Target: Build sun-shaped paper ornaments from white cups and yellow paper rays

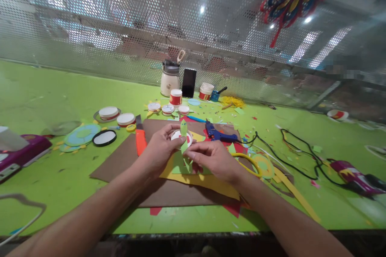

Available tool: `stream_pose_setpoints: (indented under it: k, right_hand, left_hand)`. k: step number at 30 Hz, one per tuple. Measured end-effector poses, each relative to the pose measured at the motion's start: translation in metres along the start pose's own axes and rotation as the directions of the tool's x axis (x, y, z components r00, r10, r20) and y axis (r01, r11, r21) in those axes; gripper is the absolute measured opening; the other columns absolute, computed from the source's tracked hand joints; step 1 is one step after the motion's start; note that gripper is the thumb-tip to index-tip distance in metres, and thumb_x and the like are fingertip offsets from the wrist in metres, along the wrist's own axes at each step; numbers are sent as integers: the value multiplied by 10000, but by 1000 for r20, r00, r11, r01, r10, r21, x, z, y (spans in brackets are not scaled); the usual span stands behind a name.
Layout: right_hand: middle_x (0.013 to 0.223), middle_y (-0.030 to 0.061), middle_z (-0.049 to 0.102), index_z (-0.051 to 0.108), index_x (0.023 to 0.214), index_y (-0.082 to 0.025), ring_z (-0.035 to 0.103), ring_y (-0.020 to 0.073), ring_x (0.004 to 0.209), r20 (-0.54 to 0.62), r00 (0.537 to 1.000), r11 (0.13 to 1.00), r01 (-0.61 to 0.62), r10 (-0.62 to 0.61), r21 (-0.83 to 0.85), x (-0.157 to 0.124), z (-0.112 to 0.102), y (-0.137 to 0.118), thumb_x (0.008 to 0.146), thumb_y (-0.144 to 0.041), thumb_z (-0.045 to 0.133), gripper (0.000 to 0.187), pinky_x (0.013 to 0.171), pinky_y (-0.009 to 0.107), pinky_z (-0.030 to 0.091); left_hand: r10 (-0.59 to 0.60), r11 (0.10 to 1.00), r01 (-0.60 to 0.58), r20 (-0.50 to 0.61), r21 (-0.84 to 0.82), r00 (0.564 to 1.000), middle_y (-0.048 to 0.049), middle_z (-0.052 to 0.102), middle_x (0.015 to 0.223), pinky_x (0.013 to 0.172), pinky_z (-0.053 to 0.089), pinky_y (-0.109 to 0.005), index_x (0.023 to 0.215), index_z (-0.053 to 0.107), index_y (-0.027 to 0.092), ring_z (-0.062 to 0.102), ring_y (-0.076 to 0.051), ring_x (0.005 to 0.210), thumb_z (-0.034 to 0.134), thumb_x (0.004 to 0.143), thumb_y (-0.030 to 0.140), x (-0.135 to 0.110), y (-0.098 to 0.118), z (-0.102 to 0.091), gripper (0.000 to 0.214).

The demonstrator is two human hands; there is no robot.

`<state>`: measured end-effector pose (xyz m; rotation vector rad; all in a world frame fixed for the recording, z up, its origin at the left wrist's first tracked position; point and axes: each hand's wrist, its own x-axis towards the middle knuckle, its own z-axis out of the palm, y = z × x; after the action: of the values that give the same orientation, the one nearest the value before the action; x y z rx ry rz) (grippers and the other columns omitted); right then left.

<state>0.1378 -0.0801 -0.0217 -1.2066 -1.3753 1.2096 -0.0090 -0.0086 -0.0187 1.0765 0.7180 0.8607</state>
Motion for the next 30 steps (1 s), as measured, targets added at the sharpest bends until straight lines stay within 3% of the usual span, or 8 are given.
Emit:
stream_pose_setpoints:
  k: [5, 10, 15, 22, 30]
  right_hand:
    - [595, -36, 626, 585, 759, -169, 576, 95, 450, -161, 985, 997, -55, 64, 59, 2, 2, -1, 690, -333, 762, 251, 452, 217, 447]
    - [491, -95, 552, 501, 728, -190, 563, 95, 400, -198, 974, 981, -73, 108, 179, 6, 13, 7, 574, -296, 843, 390, 424, 198, 415]
    - [550, -85, 571, 534, 782, -190, 570, 89, 424, -180, 982, 983, -24, 58, 184, 5, 13, 9, 615, -286, 807, 335, 442, 199, 398]
    - [576, -82, 546, 604, 987, -189, 569, 89, 442, -120, 993, 989, 37, -20, 143, 5, 10, 11, 699, -278, 730, 326, 467, 215, 410]
    - [631, -57, 543, 647, 1040, -195, 548, 88, 514, -165, 985, 993, 71, -55, 97, 3, 14, 14, 704, -224, 713, 344, 531, 232, 458]
  left_hand:
    - [8, 1000, -8, -4, -10, 1000, -18, 696, 785, 634, 483, -262, 991, 583, 158, 624, -147, 664, 743, 644, 141, 1, -1, 0, 383]
    - [-7, 1000, 6, -6, -20, 1000, -7, 678, 762, 599, 470, -246, 985, 582, 159, 609, -135, 640, 720, 690, 177, 0, -2, 2, 326]
    - [-8, 997, 6, -25, -75, 1000, -13, 673, 745, 629, 504, -277, 926, 596, 159, 626, -149, 639, 669, 745, 253, 2, -2, 2, 216]
    - [25, 999, -27, -68, -31, 997, 37, 599, 601, 524, 451, -225, 836, 580, 183, 550, -114, 526, 693, 716, 243, 4, -5, 0, 175]
    - [29, 1000, -29, -100, 3, 995, 38, 579, 607, 526, 457, -211, 818, 578, 175, 536, -99, 528, 682, 724, 221, 4, -4, 0, 148]
